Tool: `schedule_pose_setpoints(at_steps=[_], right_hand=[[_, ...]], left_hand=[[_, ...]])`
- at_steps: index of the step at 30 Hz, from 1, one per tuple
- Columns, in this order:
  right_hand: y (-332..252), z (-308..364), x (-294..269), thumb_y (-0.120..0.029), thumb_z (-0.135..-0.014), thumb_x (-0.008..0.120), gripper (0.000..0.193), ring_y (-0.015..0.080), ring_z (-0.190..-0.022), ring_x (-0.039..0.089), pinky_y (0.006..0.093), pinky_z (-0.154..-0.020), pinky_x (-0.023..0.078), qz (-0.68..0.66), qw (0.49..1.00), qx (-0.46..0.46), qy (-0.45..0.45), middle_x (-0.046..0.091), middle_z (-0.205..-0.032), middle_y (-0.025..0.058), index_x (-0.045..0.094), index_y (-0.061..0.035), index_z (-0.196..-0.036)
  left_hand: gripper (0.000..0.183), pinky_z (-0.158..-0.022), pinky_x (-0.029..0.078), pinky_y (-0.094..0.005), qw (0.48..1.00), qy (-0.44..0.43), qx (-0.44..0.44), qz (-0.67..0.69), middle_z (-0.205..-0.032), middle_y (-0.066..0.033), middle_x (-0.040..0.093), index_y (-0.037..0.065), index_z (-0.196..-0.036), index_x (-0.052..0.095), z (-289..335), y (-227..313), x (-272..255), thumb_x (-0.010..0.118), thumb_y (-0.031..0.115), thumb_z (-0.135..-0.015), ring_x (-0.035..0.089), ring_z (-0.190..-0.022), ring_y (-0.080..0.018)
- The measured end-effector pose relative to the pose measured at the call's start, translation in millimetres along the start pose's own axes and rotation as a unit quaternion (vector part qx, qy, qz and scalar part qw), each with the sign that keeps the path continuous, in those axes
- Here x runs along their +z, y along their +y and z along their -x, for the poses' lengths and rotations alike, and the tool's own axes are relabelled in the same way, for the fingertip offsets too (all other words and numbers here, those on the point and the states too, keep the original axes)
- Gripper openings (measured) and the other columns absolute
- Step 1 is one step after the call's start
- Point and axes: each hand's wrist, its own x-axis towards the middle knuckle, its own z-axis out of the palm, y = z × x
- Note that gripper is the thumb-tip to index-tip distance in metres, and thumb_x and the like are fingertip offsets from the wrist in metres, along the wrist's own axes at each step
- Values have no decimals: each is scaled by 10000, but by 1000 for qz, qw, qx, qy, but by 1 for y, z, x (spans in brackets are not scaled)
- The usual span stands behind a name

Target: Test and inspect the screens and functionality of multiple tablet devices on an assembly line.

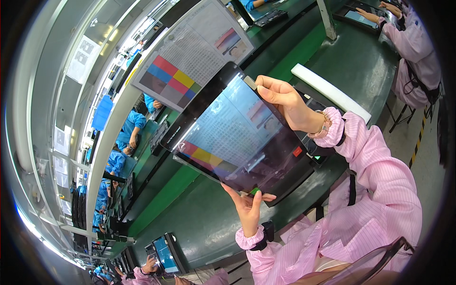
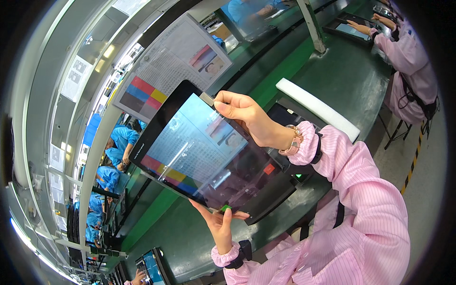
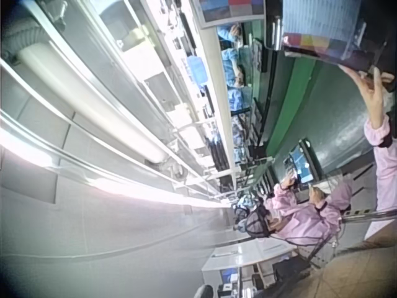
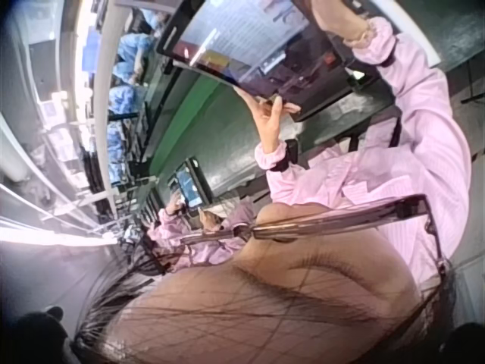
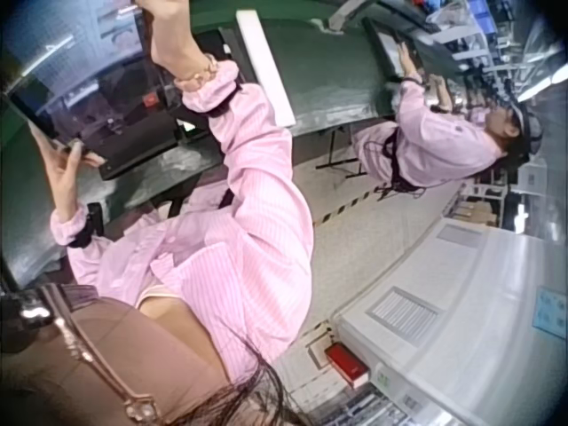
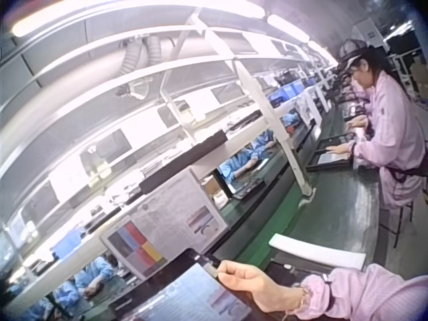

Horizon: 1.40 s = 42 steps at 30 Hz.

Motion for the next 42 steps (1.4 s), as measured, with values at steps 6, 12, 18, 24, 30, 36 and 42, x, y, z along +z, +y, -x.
schedule_pose_setpoints(at_steps=[6,12,18,24,30,36,42], right_hand=[[2,5,2,-249,-936,516,178,-7,-696,484,162,-631,414,-12,1000,7,11,548,-802,-41,518,-73,-906],[20,18,5,-246,-939,504,173,11,-754,492,183,-703,401,-38,999,37,-12,543,-814,-43,519,-78,-901],[10,-1,-18,-319,-953,458,286,192,-1023,579,304,-820,488,-167,975,146,-1,594,-1097,102,564,-57,-1003],[-17,-16,-75,-321,-955,449,411,328,-1211,468,409,-1036,374,-129,988,81,25,460,-1290,250,458,42,-1147],[-23,60,-154,-242,-955,464,368,222,-1201,484,322,-1003,378,377,899,217,45,497,-1283,183,441,0,-1232],[-20,139,-183,-296,-939,495,545,317,-1256,420,353,-1036,339,527,812,248,37,444,-1305,263,319,48,-1325],[-27,151,-179,-259,-940,496,582,314,-1310,339,356,-1063,298,464,846,260,44,343,-1387,250,247,41,-1373]], left_hand=[[783,-784,496,-331,958,49,187,-212,-1376,-159,347,119,-1444,-136,-4,-10,-6,467,135,-944,599,-975,-239],[527,-1022,300,-326,973,168,105,118,-1420,-100,316,-14,-1407,236,-7,-2,9,381,257,-979,422,-1201,-195],[428,-941,364,-305,969,214,44,115,-1178,-81,523,-11,-1272,422,2,-15,19,424,296,-974,496,-1076,-173],[358,-892,443,-309,966,201,-82,144,-1141,-69,560,11,-1229,468,22,-35,16,418,249,-966,550,-1033,-174],[298,-866,457,-317,948,232,-154,155,-1089,-57,594,14,-1155,528,10,-80,-12,439,221,-961,571,-992,-168],[463,-1072,232,-339,926,258,-43,-274,-1330,-143,412,-25,-1343,343,-11,-85,-12,368,278,-993,368,-1262,-247],[467,-1085,243,-353,988,9,-122,-98,-1384,-161,344,-23,-1356,295,-39,-39,69,427,198,-967,325,-1303,-255]])
